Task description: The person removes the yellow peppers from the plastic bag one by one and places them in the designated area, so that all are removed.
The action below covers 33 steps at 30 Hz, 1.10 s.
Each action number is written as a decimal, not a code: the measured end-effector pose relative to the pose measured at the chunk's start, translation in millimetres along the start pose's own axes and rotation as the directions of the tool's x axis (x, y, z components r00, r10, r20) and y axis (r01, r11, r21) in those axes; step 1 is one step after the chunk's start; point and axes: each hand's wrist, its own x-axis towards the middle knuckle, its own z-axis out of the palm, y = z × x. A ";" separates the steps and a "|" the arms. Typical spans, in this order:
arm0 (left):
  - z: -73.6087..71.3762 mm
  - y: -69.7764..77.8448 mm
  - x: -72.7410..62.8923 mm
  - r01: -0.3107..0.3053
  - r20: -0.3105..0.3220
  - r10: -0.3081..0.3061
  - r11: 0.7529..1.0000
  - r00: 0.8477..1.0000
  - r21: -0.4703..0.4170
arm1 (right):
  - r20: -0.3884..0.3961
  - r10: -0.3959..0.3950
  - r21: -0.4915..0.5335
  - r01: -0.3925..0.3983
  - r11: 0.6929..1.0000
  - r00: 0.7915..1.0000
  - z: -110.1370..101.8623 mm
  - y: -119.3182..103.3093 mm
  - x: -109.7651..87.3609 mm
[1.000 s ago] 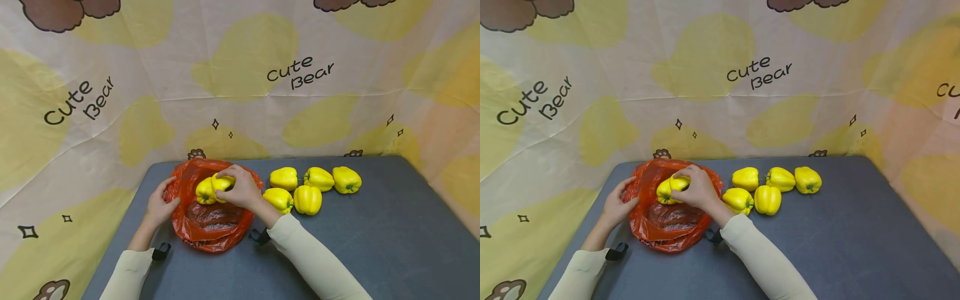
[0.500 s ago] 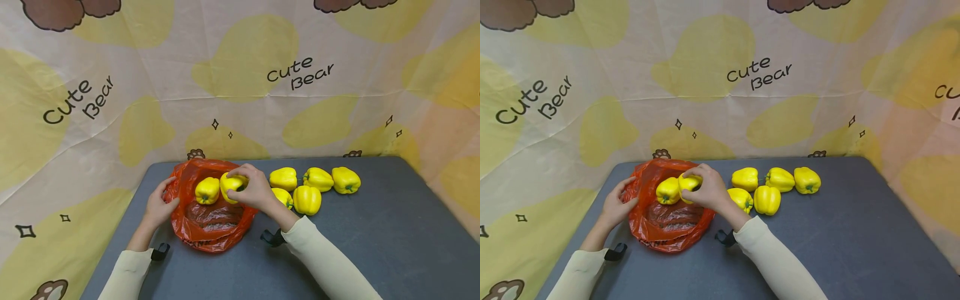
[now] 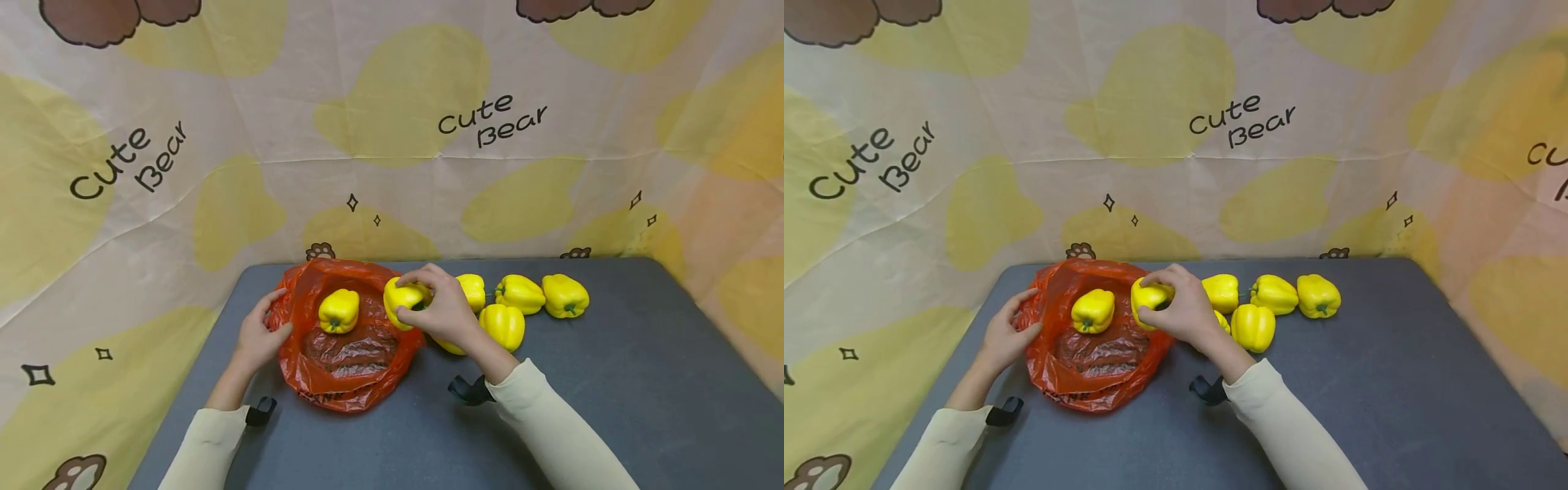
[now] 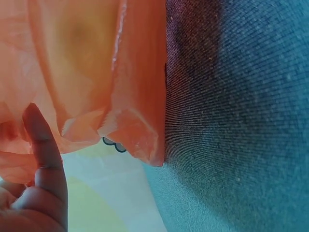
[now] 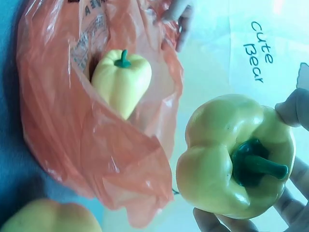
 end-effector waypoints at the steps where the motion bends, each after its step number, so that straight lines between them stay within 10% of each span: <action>1: 0.1 0.0 0.1 -0.002 0.001 0.002 1.000 1.000 -0.003 | -0.006 0.002 -0.007 -0.002 1.000 1.000 -2.6 0.7 -1.0; 33: 3.4 -5.4 2.4 -0.014 -0.017 0.014 0.999 1.000 0.037 | -0.180 0.067 -0.166 -0.098 0.981 0.981 -85.1 28.6 -38.8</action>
